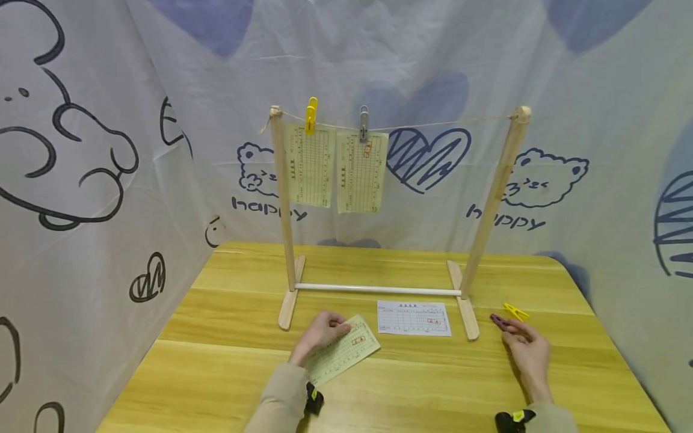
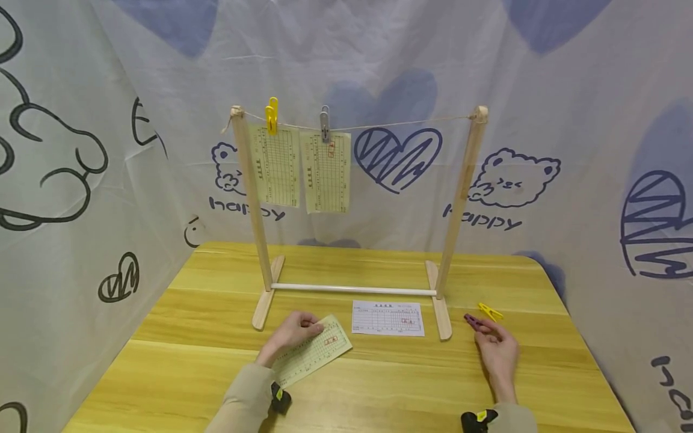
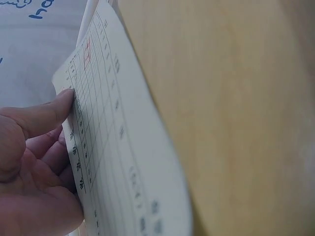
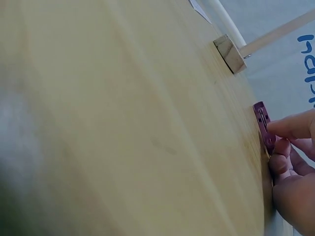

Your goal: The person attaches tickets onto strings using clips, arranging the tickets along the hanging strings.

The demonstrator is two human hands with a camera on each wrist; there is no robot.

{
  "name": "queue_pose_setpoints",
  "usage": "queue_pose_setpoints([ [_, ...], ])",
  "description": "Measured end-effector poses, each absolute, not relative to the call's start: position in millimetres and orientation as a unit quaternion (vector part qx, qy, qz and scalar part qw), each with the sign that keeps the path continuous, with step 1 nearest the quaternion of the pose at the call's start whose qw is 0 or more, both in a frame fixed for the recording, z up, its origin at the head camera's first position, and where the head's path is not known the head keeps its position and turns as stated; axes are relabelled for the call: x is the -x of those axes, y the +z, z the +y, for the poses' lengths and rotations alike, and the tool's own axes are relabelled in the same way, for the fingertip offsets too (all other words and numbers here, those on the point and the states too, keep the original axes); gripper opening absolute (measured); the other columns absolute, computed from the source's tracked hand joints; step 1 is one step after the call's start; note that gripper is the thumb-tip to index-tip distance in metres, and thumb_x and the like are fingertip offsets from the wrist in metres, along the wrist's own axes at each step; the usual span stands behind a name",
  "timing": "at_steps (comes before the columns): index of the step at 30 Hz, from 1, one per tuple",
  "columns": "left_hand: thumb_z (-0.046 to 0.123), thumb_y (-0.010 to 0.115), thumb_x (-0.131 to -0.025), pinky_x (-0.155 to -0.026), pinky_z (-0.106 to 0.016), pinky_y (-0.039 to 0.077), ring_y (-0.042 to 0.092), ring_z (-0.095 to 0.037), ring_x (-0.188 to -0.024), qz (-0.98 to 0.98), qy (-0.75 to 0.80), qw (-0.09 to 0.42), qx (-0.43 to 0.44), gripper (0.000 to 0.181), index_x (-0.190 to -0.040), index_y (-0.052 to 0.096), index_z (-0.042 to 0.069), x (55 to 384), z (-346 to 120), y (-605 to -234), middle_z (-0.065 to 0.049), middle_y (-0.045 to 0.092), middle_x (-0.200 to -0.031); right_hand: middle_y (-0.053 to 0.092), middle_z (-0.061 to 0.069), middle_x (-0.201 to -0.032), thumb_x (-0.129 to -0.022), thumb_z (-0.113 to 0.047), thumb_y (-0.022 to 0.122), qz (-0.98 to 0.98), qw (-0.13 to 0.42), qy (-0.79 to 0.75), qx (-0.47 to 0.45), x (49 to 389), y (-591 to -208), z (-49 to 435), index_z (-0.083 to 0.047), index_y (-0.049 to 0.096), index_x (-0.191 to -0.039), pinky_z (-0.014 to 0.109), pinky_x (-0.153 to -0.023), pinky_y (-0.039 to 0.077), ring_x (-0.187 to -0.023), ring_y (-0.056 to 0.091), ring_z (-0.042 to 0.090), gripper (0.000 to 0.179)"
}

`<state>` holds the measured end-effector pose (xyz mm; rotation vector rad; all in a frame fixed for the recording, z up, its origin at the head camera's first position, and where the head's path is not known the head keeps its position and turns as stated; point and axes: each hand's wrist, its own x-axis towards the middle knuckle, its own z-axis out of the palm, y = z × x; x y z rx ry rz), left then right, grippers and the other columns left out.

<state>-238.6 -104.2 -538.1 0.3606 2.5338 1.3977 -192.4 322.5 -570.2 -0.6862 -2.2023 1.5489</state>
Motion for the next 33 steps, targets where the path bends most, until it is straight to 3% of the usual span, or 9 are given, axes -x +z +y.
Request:
queue_pose_setpoints([
  [3, 0.012, 0.066, -0.097, -0.057, -0.018, 0.041, 0.05, -0.008, -0.064, 0.866, 0.473, 0.111, -0.122, 0.018, -0.095, 0.073, -0.004, 238.1, -103.6, -538.1, -0.014, 0.071, -0.08, 0.067, -0.016, -0.072, -0.087, 0.005, 0.068, -0.786, 0.186, 0.545, 0.226, 193.0, -569.4, 321.4, 0.008, 0.067, -0.12, 0.008, -0.057, 0.046, -0.062, 0.054, -0.01, 0.034],
  [6, 0.012, 0.067, -0.096, -0.057, -0.018, 0.04, 0.049, -0.008, -0.064, 0.867, 0.472, 0.11, -0.119, 0.017, -0.094, 0.073, -0.004, 238.3, -103.5, -538.0, -0.014, 0.07, -0.079, 0.061, -0.026, -0.068, -0.086, 0.004, 0.071, -0.791, 0.177, 0.545, 0.213, 192.6, -568.5, 321.1, 0.008, 0.066, -0.121, 0.008, -0.057, 0.045, -0.061, 0.053, -0.01, 0.036],
  [10, 0.012, 0.067, -0.096, -0.056, -0.019, 0.039, 0.048, -0.009, -0.063, 0.868, 0.469, 0.108, -0.121, 0.017, -0.093, 0.072, -0.003, 238.6, -103.3, -538.2, -0.014, 0.069, -0.077, 0.057, -0.026, -0.071, -0.085, 0.001, 0.074, -0.802, 0.163, 0.534, 0.211, 190.8, -567.3, 321.6, 0.006, 0.065, -0.125, 0.009, -0.058, 0.043, -0.063, 0.051, -0.008, 0.041],
  [12, 0.013, 0.067, -0.096, -0.057, -0.018, 0.039, 0.048, -0.009, -0.064, 0.869, 0.468, 0.111, -0.118, 0.018, -0.093, 0.072, -0.004, 238.7, -103.1, -538.3, -0.013, 0.069, -0.078, 0.062, -0.019, -0.081, -0.085, -0.002, 0.075, -0.812, 0.155, 0.52, 0.214, 190.3, -566.7, 322.0, 0.003, 0.065, -0.127, 0.011, -0.059, 0.042, -0.065, 0.049, -0.006, 0.044],
  [15, 0.013, 0.067, -0.096, -0.058, -0.019, 0.041, 0.05, -0.009, -0.065, 0.868, 0.469, 0.115, -0.112, 0.018, -0.095, 0.073, -0.004, 238.6, -102.9, -538.3, -0.012, 0.069, -0.079, 0.069, 0.001, -0.107, -0.086, -0.003, 0.075, -0.831, 0.136, 0.497, 0.21, 190.5, -566.3, 322.6, 0.001, 0.062, -0.132, 0.016, -0.056, 0.038, -0.062, 0.043, -0.002, 0.048],
  [19, 0.013, 0.066, -0.097, -0.059, -0.02, 0.043, 0.052, -0.01, -0.066, 0.866, 0.473, 0.119, -0.107, 0.018, -0.097, 0.072, -0.004, 238.3, -102.7, -537.8, -0.011, 0.069, -0.081, 0.063, 0.023, -0.129, -0.087, -0.002, 0.073, -0.849, 0.114, 0.479, 0.193, 192.0, -565.6, 323.1, 0.003, 0.059, -0.134, 0.02, -0.052, 0.033, -0.057, 0.037, 0.002, 0.049],
  [25, 0.012, 0.067, -0.096, -0.059, -0.021, 0.043, 0.053, -0.01, -0.067, 0.867, 0.473, 0.117, -0.106, 0.018, -0.097, 0.073, -0.004, 238.2, -102.8, -538.2, -0.012, 0.07, -0.082, 0.066, 0.028, -0.114, -0.086, -0.004, 0.074, -0.864, 0.1, 0.46, 0.179, 192.4, -563.4, 323.9, 0.008, 0.061, -0.129, 0.022, -0.052, 0.033, -0.057, 0.039, 0.003, 0.047],
  [30, 0.013, 0.067, -0.096, -0.06, -0.02, 0.043, 0.053, -0.01, -0.068, 0.867, 0.472, 0.117, -0.106, 0.018, -0.098, 0.073, -0.004, 238.5, -102.8, -538.6, -0.013, 0.071, -0.083, 0.065, 0.031, -0.117, -0.087, -0.008, 0.076, -0.873, 0.079, 0.45, 0.171, 192.8, -562.8, 325.9, 0.009, 0.06, -0.13, 0.022, -0.054, 0.032, -0.06, 0.04, 0.005, 0.049],
  [33, 0.013, 0.067, -0.096, -0.059, -0.019, 0.043, 0.053, -0.009, -0.068, 0.868, 0.471, 0.116, -0.108, 0.018, -0.098, 0.073, -0.004, 238.9, -102.7, -538.7, -0.013, 0.071, -0.083, 0.066, 0.022, -0.092, -0.087, -0.011, 0.076, -0.882, 0.072, 0.435, 0.169, 194.2, -563.0, 327.3, 0.008, 0.062, -0.128, 0.022, -0.053, 0.031, -0.058, 0.039, 0.006, 0.048],
])
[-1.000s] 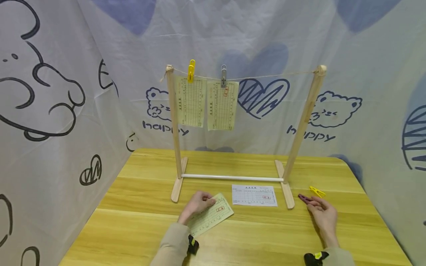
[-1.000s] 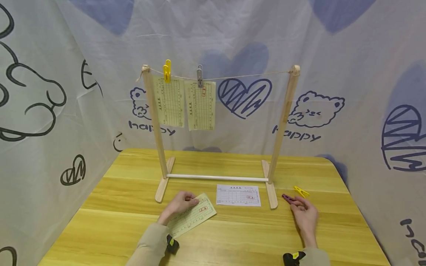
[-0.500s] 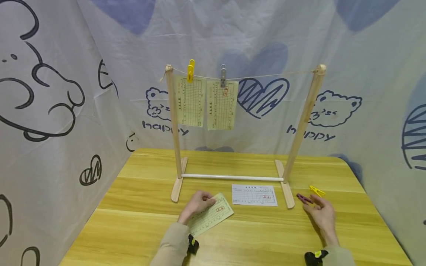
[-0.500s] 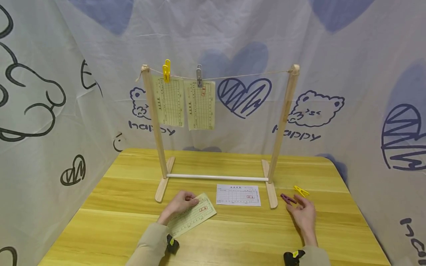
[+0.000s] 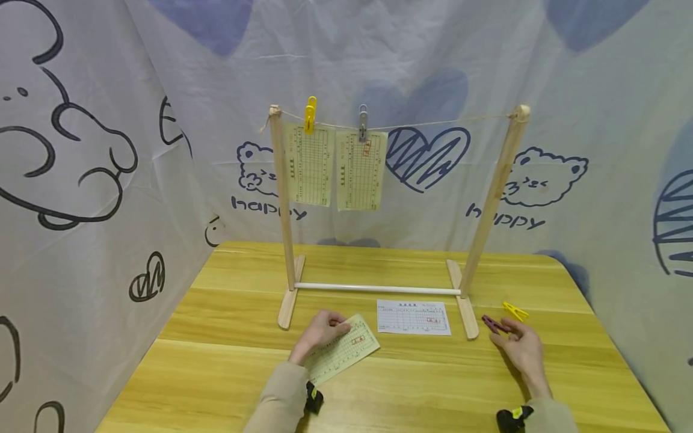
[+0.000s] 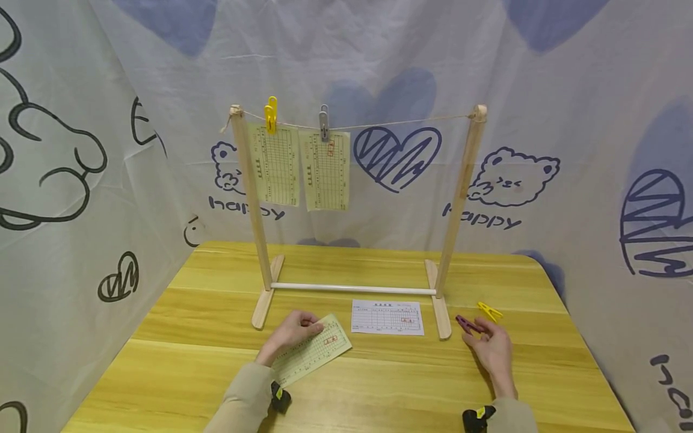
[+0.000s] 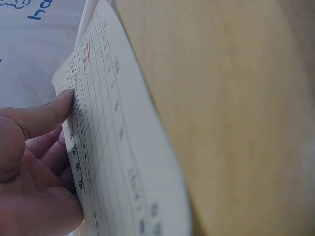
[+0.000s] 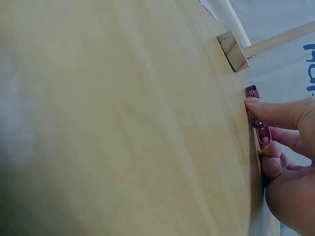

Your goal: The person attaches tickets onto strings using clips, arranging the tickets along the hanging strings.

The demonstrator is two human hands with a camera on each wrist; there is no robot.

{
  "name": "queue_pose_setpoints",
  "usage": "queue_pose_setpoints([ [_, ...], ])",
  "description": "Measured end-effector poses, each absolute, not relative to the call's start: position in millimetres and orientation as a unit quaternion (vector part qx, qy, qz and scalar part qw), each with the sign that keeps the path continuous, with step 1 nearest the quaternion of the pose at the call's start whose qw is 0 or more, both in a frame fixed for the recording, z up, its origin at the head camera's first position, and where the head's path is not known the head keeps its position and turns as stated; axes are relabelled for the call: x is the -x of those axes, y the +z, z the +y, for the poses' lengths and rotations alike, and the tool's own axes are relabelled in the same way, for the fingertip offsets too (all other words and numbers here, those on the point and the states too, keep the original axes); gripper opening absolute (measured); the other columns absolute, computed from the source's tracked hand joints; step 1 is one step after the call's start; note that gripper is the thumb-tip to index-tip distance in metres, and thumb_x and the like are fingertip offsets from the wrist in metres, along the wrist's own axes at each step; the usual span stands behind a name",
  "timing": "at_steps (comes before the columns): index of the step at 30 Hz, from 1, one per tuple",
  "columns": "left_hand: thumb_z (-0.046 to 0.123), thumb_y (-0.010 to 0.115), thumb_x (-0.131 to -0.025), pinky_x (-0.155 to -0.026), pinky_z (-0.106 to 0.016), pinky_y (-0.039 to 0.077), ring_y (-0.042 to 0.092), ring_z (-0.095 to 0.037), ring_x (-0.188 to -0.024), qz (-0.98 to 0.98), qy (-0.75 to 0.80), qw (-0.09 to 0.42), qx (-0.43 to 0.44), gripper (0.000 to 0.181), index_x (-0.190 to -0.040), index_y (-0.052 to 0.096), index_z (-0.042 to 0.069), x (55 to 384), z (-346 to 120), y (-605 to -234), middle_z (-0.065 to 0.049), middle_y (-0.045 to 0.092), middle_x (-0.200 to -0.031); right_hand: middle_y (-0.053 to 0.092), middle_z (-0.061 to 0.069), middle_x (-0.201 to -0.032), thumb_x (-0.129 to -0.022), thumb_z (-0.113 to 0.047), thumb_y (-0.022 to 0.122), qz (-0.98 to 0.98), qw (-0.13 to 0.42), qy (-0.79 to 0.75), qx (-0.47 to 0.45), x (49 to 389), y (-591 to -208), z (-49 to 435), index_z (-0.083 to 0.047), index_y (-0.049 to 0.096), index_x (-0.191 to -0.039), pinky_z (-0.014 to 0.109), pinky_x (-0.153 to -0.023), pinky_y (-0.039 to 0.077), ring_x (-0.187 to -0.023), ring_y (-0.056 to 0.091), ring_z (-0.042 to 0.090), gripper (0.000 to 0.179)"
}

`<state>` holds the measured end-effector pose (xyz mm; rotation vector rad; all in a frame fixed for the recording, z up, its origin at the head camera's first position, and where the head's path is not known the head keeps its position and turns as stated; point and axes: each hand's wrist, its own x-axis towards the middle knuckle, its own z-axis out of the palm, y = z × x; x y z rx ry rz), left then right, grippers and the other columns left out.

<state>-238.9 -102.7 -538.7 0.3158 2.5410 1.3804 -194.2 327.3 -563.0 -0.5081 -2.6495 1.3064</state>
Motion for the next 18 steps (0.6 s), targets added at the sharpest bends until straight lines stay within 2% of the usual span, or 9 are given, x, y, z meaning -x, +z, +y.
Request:
queue_pose_setpoints([
  [2, 0.013, 0.067, -0.096, -0.059, -0.019, 0.043, 0.053, -0.009, -0.068, 0.867, 0.471, 0.116, -0.108, 0.018, -0.098, 0.073, -0.004, 239.4, -102.4, -538.7, -0.013, 0.071, -0.083, 0.059, 0.01, -0.074, -0.086, -0.011, 0.076, -0.886, 0.071, 0.425, 0.169, 195.2, -563.1, 328.1, 0.008, 0.064, -0.125, 0.022, -0.051, 0.03, -0.056, 0.038, 0.007, 0.045],
  [4, 0.013, 0.067, -0.096, -0.06, -0.019, 0.043, 0.053, -0.009, -0.068, 0.868, 0.471, 0.117, -0.108, 0.018, -0.098, 0.073, -0.004, 239.9, -102.5, -539.0, -0.013, 0.071, -0.083, 0.048, -0.001, -0.066, -0.087, -0.012, 0.076, -0.89, 0.07, 0.417, 0.171, 195.5, -562.8, 328.4, 0.006, 0.066, -0.123, 0.022, -0.05, 0.029, -0.054, 0.037, 0.007, 0.042],
  [6, 0.013, 0.067, -0.096, -0.06, -0.02, 0.043, 0.052, -0.01, -0.067, 0.868, 0.471, 0.117, -0.109, 0.017, -0.097, 0.073, -0.003, 239.9, -102.5, -539.3, -0.012, 0.071, -0.082, 0.045, -0.003, -0.063, -0.088, -0.013, 0.075, -0.892, 0.073, 0.413, 0.171, 195.7, -562.8, 328.3, 0.006, 0.067, -0.122, 0.022, -0.049, 0.029, -0.054, 0.037, 0.008, 0.04],
  [8, 0.013, 0.067, -0.096, -0.06, -0.021, 0.043, 0.052, -0.01, -0.067, 0.867, 0.472, 0.119, -0.107, 0.017, -0.097, 0.073, -0.003, 239.7, -102.5, -539.2, -0.011, 0.07, -0.081, 0.053, 0.003, -0.067, -0.09, -0.014, 0.073, -0.892, 0.077, 0.411, 0.171, 195.6, -563.0, 327.8, 0.006, 0.067, -0.122, 0.023, -0.052, 0.03, -0.058, 0.04, 0.01, 0.038],
  [11, 0.013, 0.067, -0.096, -0.06, -0.022, 0.042, 0.05, -0.011, -0.067, 0.865, 0.476, 0.12, -0.108, 0.017, -0.096, 0.073, -0.003, 238.9, -102.6, -538.4, -0.011, 0.069, -0.08, 0.067, 0.019, -0.086, -0.095, -0.014, 0.067, -0.891, 0.092, 0.41, 0.17, 194.8, -564.0, 326.4, 0.007, 0.066, -0.121, 0.022, -0.057, 0.036, -0.068, 0.047, 0.009, 0.033],
  [13, 0.013, 0.067, -0.097, -0.06, -0.022, 0.042, 0.05, -0.011, -0.067, 0.864, 0.476, 0.121, -0.108, 0.017, -0.095, 0.073, -0.003, 238.7, -102.7, -538.3, -0.011, 0.069, -0.08, 0.069, 0.026, -0.104, -0.098, -0.015, 0.065, -0.89, 0.112, 0.411, 0.165, 194.4, -565.1, 325.7, 0.007, 0.066, -0.12, 0.02, -0.061, 0.04, -0.074, 0.051, 0.007, 0.031],
  [14, 0.013, 0.067, -0.097, -0.06, -0.022, 0.042, 0.05, -0.011, -0.067, 0.864, 0.477, 0.121, -0.107, 0.017, -0.095, 0.073, -0.003, 238.6, -102.7, -538.2, -0.011, 0.069, -0.08, 0.069, 0.028, -0.107, -0.099, -0.015, 0.063, -0.89, 0.122, 0.409, 0.161, 193.7, -565.2, 325.3, 0.007, 0.065, -0.121, 0.018, -0.063, 0.041, -0.076, 0.052, 0.004, 0.03],
  [18, 0.013, 0.067, -0.097, -0.06, -0.021, 0.042, 0.05, -0.011, -0.067, 0.864, 0.476, 0.123, -0.104, 0.017, -0.095, 0.072, -0.003, 238.6, -103.0, -538.0, -0.01, 0.068, -0.08, 0.067, 0.032, -0.111, -0.102, -0.017, 0.059, -0.888, 0.147, 0.409, 0.148, 191.2, -564.3, 324.9, 0.007, 0.062, -0.123, 0.014, -0.065, 0.041, -0.077, 0.049, -0.006, 0.032],
])
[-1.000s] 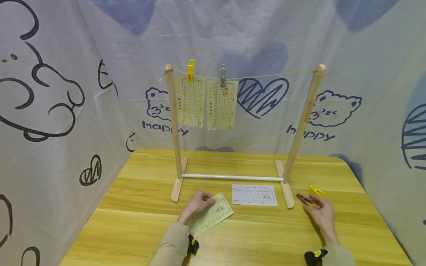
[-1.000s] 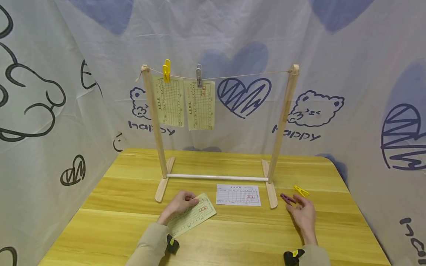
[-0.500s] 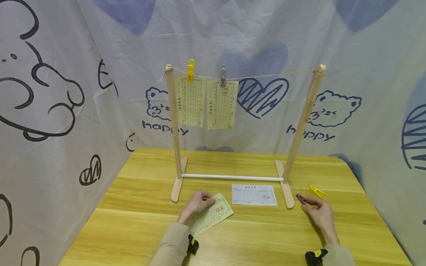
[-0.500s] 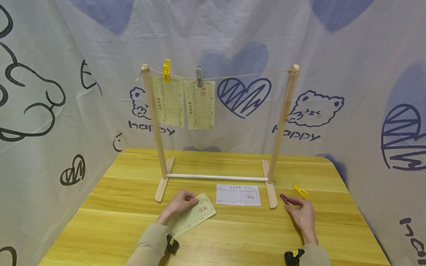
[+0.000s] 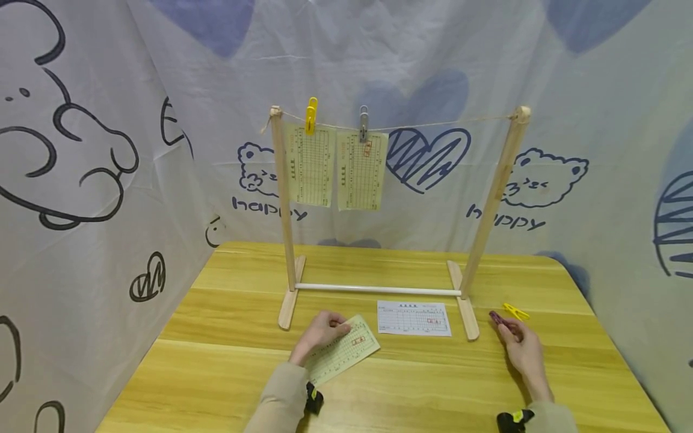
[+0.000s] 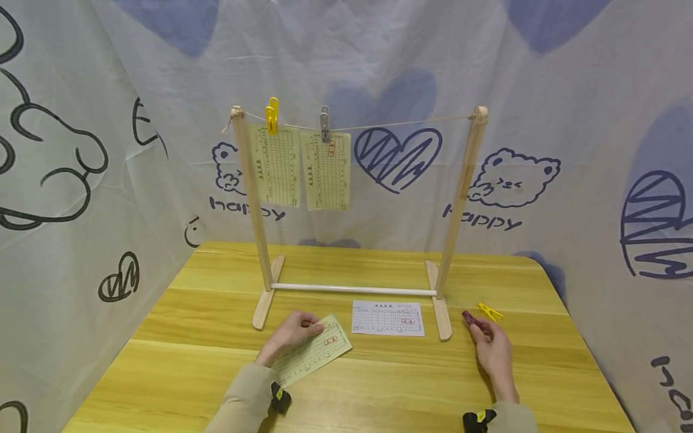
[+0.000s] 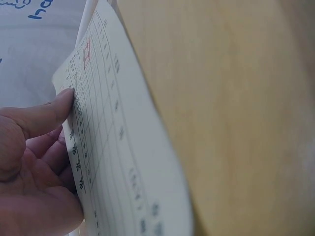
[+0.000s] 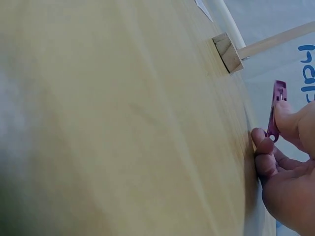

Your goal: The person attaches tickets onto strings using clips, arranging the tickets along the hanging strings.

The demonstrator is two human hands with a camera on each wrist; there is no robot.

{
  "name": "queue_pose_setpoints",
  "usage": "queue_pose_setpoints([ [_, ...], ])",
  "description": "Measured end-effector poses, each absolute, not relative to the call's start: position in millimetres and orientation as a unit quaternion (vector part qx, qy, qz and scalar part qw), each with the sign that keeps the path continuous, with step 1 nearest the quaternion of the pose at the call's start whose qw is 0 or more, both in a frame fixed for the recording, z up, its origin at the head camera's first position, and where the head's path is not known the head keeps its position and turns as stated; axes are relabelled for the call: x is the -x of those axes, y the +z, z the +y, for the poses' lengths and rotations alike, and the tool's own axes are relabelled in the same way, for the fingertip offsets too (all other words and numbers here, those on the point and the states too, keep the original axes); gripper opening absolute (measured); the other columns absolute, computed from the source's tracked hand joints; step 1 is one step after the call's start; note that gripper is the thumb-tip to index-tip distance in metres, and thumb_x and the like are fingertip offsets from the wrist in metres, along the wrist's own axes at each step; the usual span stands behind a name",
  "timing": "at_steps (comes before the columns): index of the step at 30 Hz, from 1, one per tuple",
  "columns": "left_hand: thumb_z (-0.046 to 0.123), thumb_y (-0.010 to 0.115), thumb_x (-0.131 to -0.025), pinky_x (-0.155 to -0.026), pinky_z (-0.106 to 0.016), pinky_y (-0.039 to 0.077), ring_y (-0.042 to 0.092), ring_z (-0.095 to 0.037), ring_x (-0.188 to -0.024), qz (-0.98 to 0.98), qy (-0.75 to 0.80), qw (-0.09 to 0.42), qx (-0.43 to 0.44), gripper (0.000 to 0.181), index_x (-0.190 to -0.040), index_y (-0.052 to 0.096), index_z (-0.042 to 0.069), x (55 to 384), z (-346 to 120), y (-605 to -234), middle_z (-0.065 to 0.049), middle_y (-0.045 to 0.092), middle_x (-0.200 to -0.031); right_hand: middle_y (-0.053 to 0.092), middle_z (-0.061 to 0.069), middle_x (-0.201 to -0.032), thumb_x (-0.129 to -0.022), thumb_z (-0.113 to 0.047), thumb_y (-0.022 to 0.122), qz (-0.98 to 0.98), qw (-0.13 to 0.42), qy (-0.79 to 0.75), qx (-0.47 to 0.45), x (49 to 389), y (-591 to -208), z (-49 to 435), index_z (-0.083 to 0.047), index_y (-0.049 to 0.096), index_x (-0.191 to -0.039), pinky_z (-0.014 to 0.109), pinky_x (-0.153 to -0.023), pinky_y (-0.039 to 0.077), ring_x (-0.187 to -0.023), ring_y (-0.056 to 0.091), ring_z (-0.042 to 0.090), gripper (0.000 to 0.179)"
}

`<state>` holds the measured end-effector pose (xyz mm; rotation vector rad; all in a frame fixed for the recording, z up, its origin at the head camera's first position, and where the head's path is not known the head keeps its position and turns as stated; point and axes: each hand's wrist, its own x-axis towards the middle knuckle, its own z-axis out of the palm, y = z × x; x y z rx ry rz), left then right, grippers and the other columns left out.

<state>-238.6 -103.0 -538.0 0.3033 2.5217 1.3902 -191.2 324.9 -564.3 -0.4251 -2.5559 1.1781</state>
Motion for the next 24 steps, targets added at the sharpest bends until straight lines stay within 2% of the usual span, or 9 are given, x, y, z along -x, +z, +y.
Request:
queue_pose_setpoints([
  [3, 0.013, 0.067, -0.096, -0.06, -0.021, 0.042, 0.05, -0.011, -0.067, 0.864, 0.477, 0.122, -0.103, 0.017, -0.096, 0.072, -0.003, 239, -103, -538, -0.01, 0.068, -0.08, 0.066, 0.031, -0.112, -0.104, -0.022, 0.056, -0.879, 0.142, 0.428, 0.154, 189, -562, 324, 0.006, 0.06, -0.127, 0.012, -0.065, 0.039, -0.076, 0.045, -0.011, 0.036],
  [5, 0.013, 0.067, -0.096, -0.06, -0.021, 0.042, 0.051, -0.011, -0.067, 0.864, 0.477, 0.121, -0.103, 0.017, -0.097, 0.073, -0.003, 239, -103, -538, -0.01, 0.069, -0.081, 0.067, 0.025, -0.112, -0.105, -0.027, 0.053, -0.867, 0.139, 0.447, 0.171, 189, -561, 323, 0.004, 0.06, -0.13, 0.01, -0.065, 0.038, -0.076, 0.043, -0.013, 0.04],
  [7, 0.013, 0.067, -0.096, -0.06, -0.021, 0.043, 0.051, -0.01, -0.067, 0.864, 0.477, 0.121, -0.104, 0.017, -0.098, 0.073, -0.003, 239, -103, -539, -0.011, 0.069, -0.081, 0.069, 0.008, -0.105, -0.106, -0.032, 0.051, -0.85, 0.143, 0.469, 0.191, 190, -560, 321, 0.003, 0.061, -0.13, 0.008, -0.067, 0.037, -0.076, 0.042, -0.015, 0.044],
  [9, 0.013, 0.067, -0.097, -0.06, -0.021, 0.043, 0.051, -0.01, -0.067, 0.864, 0.477, 0.121, -0.104, 0.017, -0.098, 0.073, -0.004, 239, -103, -539, -0.011, 0.07, -0.082, 0.064, -0.01, -0.094, -0.106, -0.036, 0.048, -0.83, 0.152, 0.493, 0.212, 191, -559, 320, 0.004, 0.062, -0.13, 0.007, -0.066, 0.037, -0.075, 0.043, -0.014, 0.048],
  [12, 0.012, 0.067, -0.097, -0.06, -0.021, 0.043, 0.052, -0.011, -0.067, 0.863, 0.479, 0.122, -0.106, 0.017, -0.098, 0.073, -0.004, 239, -103, -539, -0.012, 0.07, -0.081, 0.055, -0.023, -0.08, -0.106, -0.038, 0.047, -0.786, 0.166, 0.549, 0.231, 192, -558, 318, 0.005, 0.063, -0.127, 0.009, -0.061, 0.041, -0.07, 0.048, -0.01, 0.051],
  [16, 0.013, 0.067, -0.097, -0.06, -0.021, 0.043, 0.052, -0.011, -0.067, 0.863, 0.48, 0.123, -0.104, 0.018, -0.099, 0.073, -0.004, 239, -103, -540, -0.011, 0.07, -0.082, 0.058, -0.016, -0.073, -0.105, -0.039, 0.049, -0.71, 0.168, 0.639, 0.246, 193, -555, 314, -0.007, 0.069, -0.118, 0.016, -0.053, 0.043, -0.064, 0.051, 0.0, 0.041],
  [20, 0.013, 0.067, -0.097, -0.061, -0.022, 0.044, 0.053, -0.011, -0.068, 0.86, 0.484, 0.124, -0.102, 0.018, -0.1, 0.073, -0.004, 238, -103, -540, -0.012, 0.07, -0.083, 0.063, -0.012, -0.079, -0.101, -0.035, 0.058, -0.602, 0.169, 0.741, 0.243, 193, -551, 312, -0.019, 0.073, -0.105, 0.017, -0.056, 0.048, -0.067, 0.055, 0.002, 0.022],
  [24, 0.013, 0.066, -0.097, -0.061, -0.022, 0.043, 0.052, -0.011, -0.067, 0.858, 0.487, 0.124, -0.101, 0.018, -0.099, 0.073, -0.004, 239, -103, -541, -0.012, 0.07, -0.082, 0.07, -0.007, -0.086, -0.096, -0.022, 0.068, -0.471, 0.17, 0.837, 0.222, 193, -544, 311, -0.017, 0.077, -0.097, 0.018, -0.062, 0.054, -0.072, 0.062, 0.004, 0.01],
])
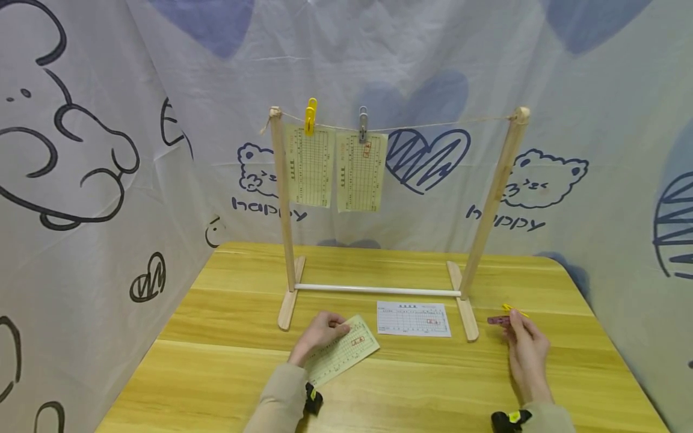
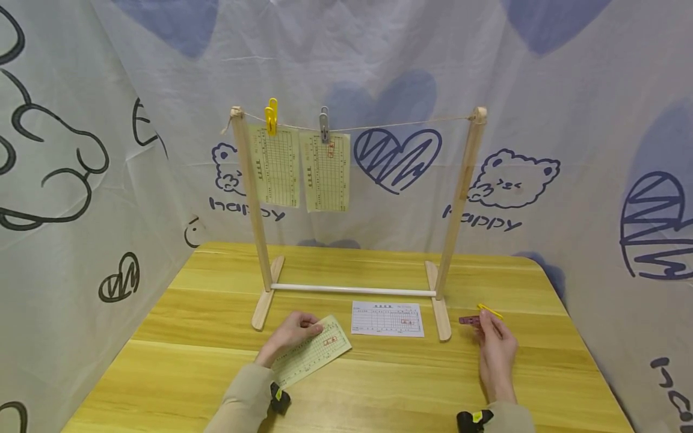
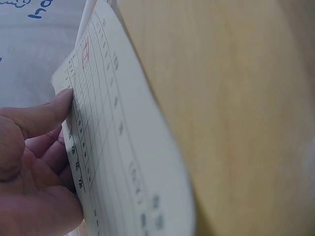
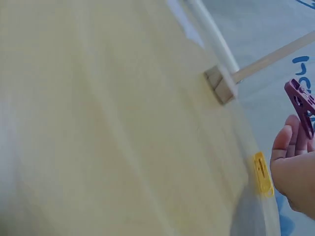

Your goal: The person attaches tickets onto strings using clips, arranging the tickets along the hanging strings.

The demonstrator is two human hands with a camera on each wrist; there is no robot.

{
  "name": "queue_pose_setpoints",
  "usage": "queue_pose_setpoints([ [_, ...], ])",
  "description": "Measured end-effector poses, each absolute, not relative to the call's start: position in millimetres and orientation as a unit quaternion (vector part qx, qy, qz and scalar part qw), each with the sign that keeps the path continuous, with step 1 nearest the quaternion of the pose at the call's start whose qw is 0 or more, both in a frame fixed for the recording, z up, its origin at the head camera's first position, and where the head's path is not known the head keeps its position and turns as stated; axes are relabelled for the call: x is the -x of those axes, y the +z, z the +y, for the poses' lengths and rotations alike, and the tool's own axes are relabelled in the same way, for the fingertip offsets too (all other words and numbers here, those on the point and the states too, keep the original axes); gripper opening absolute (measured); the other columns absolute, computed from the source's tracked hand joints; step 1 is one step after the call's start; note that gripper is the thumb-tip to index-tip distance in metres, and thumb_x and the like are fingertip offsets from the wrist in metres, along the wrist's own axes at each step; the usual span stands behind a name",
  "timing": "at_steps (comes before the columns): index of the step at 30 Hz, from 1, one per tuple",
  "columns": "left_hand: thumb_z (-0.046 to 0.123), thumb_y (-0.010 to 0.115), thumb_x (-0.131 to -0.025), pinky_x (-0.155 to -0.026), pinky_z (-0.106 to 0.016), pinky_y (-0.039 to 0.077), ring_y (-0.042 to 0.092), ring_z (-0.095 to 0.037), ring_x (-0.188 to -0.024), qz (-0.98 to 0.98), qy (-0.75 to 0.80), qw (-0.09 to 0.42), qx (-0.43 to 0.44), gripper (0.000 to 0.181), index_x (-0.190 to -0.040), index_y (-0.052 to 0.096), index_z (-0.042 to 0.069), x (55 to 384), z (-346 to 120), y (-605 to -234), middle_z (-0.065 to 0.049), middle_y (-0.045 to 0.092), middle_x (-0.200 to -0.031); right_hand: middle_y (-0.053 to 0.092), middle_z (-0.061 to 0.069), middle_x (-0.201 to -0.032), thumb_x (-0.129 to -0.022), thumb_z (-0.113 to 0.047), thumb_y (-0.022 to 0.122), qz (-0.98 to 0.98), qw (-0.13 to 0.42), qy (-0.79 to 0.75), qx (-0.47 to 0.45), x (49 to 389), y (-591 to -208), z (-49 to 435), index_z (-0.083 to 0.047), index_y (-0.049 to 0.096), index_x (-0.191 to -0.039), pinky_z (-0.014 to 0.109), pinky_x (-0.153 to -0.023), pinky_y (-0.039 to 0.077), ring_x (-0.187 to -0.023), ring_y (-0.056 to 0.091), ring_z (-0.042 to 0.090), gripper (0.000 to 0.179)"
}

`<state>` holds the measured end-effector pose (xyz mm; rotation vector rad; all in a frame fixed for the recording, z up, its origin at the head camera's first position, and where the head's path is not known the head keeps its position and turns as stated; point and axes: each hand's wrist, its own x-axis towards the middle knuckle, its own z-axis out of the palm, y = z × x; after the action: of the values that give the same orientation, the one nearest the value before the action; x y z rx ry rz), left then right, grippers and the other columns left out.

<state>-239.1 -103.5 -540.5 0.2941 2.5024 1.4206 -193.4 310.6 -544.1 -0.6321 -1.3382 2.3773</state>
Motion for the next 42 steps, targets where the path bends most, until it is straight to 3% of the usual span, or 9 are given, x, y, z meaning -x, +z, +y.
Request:
queue_pose_setpoints([
  [4, 0.012, 0.066, -0.097, -0.061, -0.022, 0.043, 0.053, -0.011, -0.067, 0.854, 0.494, 0.125, -0.099, 0.018, -0.1, 0.073, -0.005, 239, -104, -540, -0.013, 0.07, -0.082, 0.072, -0.003, -0.089, -0.095, -0.013, 0.068, -0.374, 0.15, 0.894, 0.195, 192, -536, 311, -0.01, 0.078, -0.094, 0.021, -0.071, 0.058, -0.079, 0.066, 0.007, 0.01],
  [9, 0.012, 0.065, -0.098, -0.061, -0.021, 0.046, 0.056, -0.012, -0.069, 0.849, 0.506, 0.125, -0.092, 0.02, -0.104, 0.072, -0.006, 238, -104, -539, -0.014, 0.07, -0.085, 0.071, 0.002, -0.099, -0.096, -0.007, 0.064, -0.283, 0.111, 0.941, 0.147, 188, -528, 310, -0.003, 0.076, -0.1, 0.025, -0.086, 0.06, -0.092, 0.07, 0.013, 0.014],
  [15, 0.013, 0.064, -0.099, -0.062, -0.022, 0.046, 0.055, -0.012, -0.07, 0.83, 0.538, 0.134, -0.063, 0.022, -0.109, 0.071, -0.005, 237, -102, -537, -0.013, 0.07, -0.089, 0.069, 0.005, -0.101, -0.099, -0.005, 0.058, -0.246, 0.091, 0.961, 0.085, 189, -520, 301, -0.001, 0.073, -0.104, 0.028, -0.091, 0.059, -0.097, 0.068, 0.018, 0.016],
  [25, 0.015, 0.063, -0.098, -0.059, -0.02, 0.045, 0.055, -0.01, -0.067, 0.799, 0.591, 0.101, -0.051, 0.024, -0.107, 0.07, -0.006, 240, -99, -533, -0.014, 0.07, -0.085, 0.064, 0.007, -0.105, -0.099, -0.005, 0.057, -0.233, 0.111, 0.964, 0.064, 193, -501, 284, 0.0, 0.07, -0.104, 0.027, -0.094, 0.058, -0.098, 0.066, 0.019, 0.015],
  [32, 0.014, 0.067, -0.097, -0.067, -0.022, 0.051, 0.067, -0.014, -0.077, 0.772, 0.634, 0.043, -0.017, 0.025, -0.108, 0.072, -0.007, 239, -87, -521, -0.025, 0.075, -0.096, 0.064, 0.011, -0.102, -0.099, -0.004, 0.058, -0.219, 0.145, 0.964, 0.048, 197, -491, 271, 0.004, 0.069, -0.103, 0.028, -0.093, 0.058, -0.095, 0.068, 0.022, 0.015],
  [42, 0.024, 0.072, -0.094, -0.07, -0.019, 0.056, 0.068, -0.006, -0.08, 0.708, 0.706, 0.022, 0.026, 0.035, -0.116, 0.07, -0.003, 241, -71, -503, -0.018, 0.077, -0.104, 0.067, 0.017, -0.096, -0.099, -0.002, 0.055, -0.226, 0.191, 0.955, 0.0, 202, -479, 250, 0.01, 0.069, -0.101, 0.032, -0.089, 0.06, -0.087, 0.071, 0.027, 0.018],
])
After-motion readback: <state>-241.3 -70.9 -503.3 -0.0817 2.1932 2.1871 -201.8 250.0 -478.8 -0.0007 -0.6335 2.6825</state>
